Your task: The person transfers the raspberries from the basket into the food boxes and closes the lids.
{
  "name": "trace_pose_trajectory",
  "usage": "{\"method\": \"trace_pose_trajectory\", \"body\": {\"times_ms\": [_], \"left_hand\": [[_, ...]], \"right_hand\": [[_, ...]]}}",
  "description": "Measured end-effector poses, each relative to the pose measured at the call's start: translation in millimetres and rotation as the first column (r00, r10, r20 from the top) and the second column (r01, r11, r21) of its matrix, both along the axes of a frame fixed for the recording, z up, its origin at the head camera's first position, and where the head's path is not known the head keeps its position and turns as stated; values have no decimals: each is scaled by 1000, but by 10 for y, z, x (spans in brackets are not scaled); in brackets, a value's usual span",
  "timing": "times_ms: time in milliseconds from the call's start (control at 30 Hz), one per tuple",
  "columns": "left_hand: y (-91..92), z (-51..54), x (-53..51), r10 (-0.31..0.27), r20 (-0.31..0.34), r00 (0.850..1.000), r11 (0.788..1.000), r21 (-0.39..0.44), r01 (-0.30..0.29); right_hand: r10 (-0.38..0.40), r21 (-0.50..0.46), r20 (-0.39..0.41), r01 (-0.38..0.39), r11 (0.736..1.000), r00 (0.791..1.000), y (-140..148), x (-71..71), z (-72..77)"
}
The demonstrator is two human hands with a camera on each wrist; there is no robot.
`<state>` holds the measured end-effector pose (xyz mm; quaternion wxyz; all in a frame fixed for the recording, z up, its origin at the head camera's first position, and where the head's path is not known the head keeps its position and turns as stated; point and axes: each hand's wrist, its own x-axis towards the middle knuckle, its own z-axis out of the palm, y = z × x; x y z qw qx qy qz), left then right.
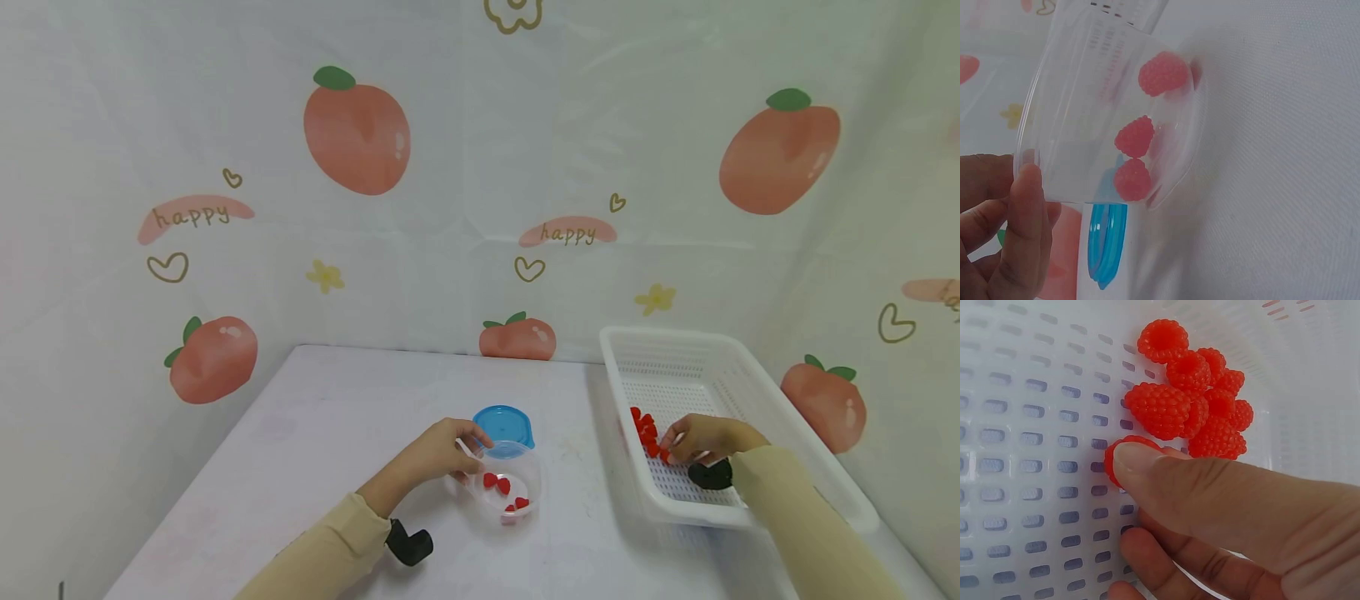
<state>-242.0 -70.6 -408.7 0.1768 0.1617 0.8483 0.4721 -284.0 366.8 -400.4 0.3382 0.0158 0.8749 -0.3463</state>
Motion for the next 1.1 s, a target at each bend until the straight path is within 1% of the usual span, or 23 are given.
{"method": "trace_pose_trajectory", "body": {"times_ms": [67, 300, 400, 500, 533, 667, 800, 900, 1033, 1100], "left_hand": [[1, -1, -1, -1, -1, 1000, 1000, 1, 1], [3, -11, -7, -1, -6, 1000, 1000, -1, 1], [3, -9, -6, -3, -6, 1000, 1000, -6, 2], [2, -3, -3, -4, -2, 1000, 1000, -7, 4], [2, 0, -3, -4, -2, 1000, 1000, -7, 4], [-1, 7, 0, -6, -3, 1000, 1000, -3, 6], [-4, 1, -1, -7, -5, 1000, 1000, 1, 7], [-5, -5, -4, -7, -5, 1000, 1000, 2, 7], [-7, -9, -6, -9, -6, 1000, 1000, 3, 9], [-9, -11, -6, -11, -6, 1000, 1000, 4, 11]], "right_hand": [[12, 4, -4, -12, 1000, 1000, -2, 3, 1], [13, 10, -9, -13, 1000, 1000, 0, 6, 19], [29, -19, -25, -30, 999, 999, 17, 11, 34], [20, -54, -43, -22, 998, 999, 34, 16, 62], [28, -68, -56, -32, 997, 998, 43, 15, 72], [14, -110, -110, -26, 994, 994, 69, 5, 104], [1, -145, -179, -28, 989, 984, 89, -17, 119], [-30, -160, -222, -6, 987, 975, 83, -31, 133], [-94, -167, -276, 49, 985, 956, 49, -39, 157], [-111, -176, -311, 58, 983, 944, 34, -39, 172]]}}
